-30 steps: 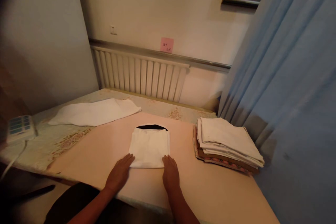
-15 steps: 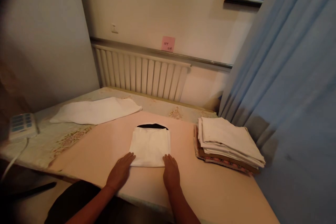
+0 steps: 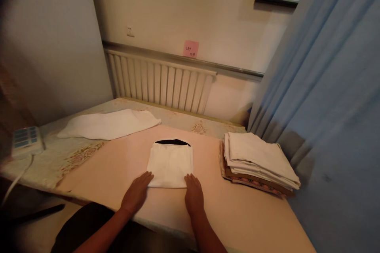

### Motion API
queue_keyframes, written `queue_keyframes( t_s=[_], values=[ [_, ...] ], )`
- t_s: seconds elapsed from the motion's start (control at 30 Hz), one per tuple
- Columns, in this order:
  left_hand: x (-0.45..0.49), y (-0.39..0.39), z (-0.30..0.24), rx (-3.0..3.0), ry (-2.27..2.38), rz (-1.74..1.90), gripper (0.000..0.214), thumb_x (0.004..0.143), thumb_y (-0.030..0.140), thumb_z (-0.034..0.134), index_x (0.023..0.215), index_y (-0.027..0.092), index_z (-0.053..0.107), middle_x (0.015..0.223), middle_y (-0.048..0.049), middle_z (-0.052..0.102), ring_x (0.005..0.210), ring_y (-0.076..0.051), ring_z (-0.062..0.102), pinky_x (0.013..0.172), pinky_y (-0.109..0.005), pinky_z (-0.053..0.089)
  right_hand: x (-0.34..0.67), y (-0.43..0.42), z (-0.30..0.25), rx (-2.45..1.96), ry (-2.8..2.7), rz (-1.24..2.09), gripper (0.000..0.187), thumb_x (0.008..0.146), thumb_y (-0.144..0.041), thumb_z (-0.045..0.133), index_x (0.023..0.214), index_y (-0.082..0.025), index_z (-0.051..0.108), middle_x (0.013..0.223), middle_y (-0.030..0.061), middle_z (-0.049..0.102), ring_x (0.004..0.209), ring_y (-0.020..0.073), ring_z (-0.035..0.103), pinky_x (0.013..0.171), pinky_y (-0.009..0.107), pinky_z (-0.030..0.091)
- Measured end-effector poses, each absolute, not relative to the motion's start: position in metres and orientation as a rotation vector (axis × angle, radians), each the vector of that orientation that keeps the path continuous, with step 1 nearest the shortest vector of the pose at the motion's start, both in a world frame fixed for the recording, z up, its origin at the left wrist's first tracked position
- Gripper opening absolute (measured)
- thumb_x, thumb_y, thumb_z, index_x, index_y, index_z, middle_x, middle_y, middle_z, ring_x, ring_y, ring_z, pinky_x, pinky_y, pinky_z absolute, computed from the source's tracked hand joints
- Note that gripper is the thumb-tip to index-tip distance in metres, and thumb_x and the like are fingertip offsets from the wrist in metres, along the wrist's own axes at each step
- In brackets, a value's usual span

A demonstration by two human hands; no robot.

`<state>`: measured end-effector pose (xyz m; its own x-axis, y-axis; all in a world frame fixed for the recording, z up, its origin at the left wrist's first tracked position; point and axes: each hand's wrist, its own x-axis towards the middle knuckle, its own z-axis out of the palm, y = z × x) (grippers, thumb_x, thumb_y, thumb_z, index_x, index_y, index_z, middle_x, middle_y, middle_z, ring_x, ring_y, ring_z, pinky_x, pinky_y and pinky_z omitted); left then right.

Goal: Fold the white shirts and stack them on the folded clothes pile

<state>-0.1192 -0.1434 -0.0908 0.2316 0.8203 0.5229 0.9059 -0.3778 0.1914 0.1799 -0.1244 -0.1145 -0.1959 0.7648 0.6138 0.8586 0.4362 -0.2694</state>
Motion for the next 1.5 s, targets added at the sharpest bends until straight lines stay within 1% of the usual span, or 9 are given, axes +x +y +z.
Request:
queue_keyframes(
  t_s=[0.3, 0.5, 0.83, 0.97, 1.2, 1.33, 1.5],
  values=[
    [-0.1182, -0.1444, -0.0896, -2.318, -1.637, -0.824, 0.056, 0.077, -0.001, 0.038, 0.125, 0.017, 0.061, 0.132, -0.0085, 0.061, 0.126, -0.022, 0.052, 0.107, -0.042, 0.042, 0.1805, -0.1246, -0.1149, -1.365, -1.997, -0.184, 0.059, 0.078, 0.003, 0.033, 0.123, -0.02, 0.063, 0.128, 0.0058, 0.063, 0.126, 0.0182, 0.052, 0.11, 0.042, 0.038],
    [-0.1187, -0.1439, -0.0909, -2.308, -1.626, -0.836, 0.056, 0.078, 0.0, 0.038, 0.125, 0.02, 0.061, 0.131, -0.0063, 0.062, 0.126, -0.021, 0.053, 0.106, -0.042, 0.043, 0.181, -0.1255, -0.1151, -1.341, -1.995, -0.195, 0.058, 0.079, 0.003, 0.032, 0.124, -0.018, 0.063, 0.128, 0.0068, 0.063, 0.127, 0.0186, 0.051, 0.11, 0.043, 0.038],
    [-0.1183, -0.1434, -0.0933, -2.31, -1.617, -0.843, 0.055, 0.078, -0.001, 0.037, 0.124, 0.017, 0.062, 0.131, -0.0088, 0.062, 0.125, -0.022, 0.053, 0.106, -0.043, 0.043, 0.1813, -0.1242, -0.1157, -1.347, -2.002, -0.22, 0.058, 0.078, 0.004, 0.032, 0.122, -0.017, 0.063, 0.126, 0.0071, 0.064, 0.125, 0.0185, 0.053, 0.109, 0.042, 0.039],
    [-0.119, -0.1436, -0.0935, -2.292, -1.592, -0.845, 0.053, 0.08, 0.0, 0.037, 0.123, 0.017, 0.062, 0.129, -0.0088, 0.063, 0.124, -0.022, 0.054, 0.105, -0.043, 0.044, 0.1807, -0.1244, -0.1154, -1.355, -1.993, -0.197, 0.058, 0.078, 0.004, 0.033, 0.122, -0.018, 0.064, 0.126, 0.0064, 0.064, 0.125, 0.0183, 0.052, 0.11, 0.041, 0.038],
    [-0.119, -0.1442, -0.0931, -2.301, -1.569, -0.87, 0.055, 0.077, -0.001, 0.037, 0.124, 0.016, 0.061, 0.13, -0.009, 0.062, 0.125, -0.022, 0.053, 0.106, -0.043, 0.044, 0.1814, -0.1244, -0.1147, -1.358, -2.007, -0.206, 0.058, 0.078, 0.004, 0.033, 0.123, -0.019, 0.064, 0.127, 0.0063, 0.064, 0.125, 0.0192, 0.053, 0.109, 0.043, 0.04],
    [-0.1181, -0.144, -0.0927, -2.291, -1.588, -0.861, 0.055, 0.078, -0.001, 0.037, 0.123, 0.017, 0.062, 0.129, -0.0084, 0.063, 0.125, -0.022, 0.054, 0.105, -0.043, 0.044, 0.1812, -0.1248, -0.1144, -1.367, -2.008, -0.203, 0.057, 0.079, 0.003, 0.033, 0.122, -0.018, 0.064, 0.127, 0.0074, 0.063, 0.125, 0.0204, 0.053, 0.108, 0.044, 0.041],
    [-0.118, -0.1449, -0.0895, -2.297, -1.61, -0.821, 0.054, 0.078, -0.001, 0.038, 0.124, 0.017, 0.061, 0.129, -0.0081, 0.063, 0.124, -0.022, 0.054, 0.105, -0.042, 0.045, 0.1808, -0.124, -0.1156, -1.348, -1.986, -0.17, 0.059, 0.077, 0.005, 0.033, 0.122, -0.019, 0.064, 0.127, 0.0069, 0.063, 0.125, 0.0199, 0.052, 0.11, 0.044, 0.039]
  ],
)
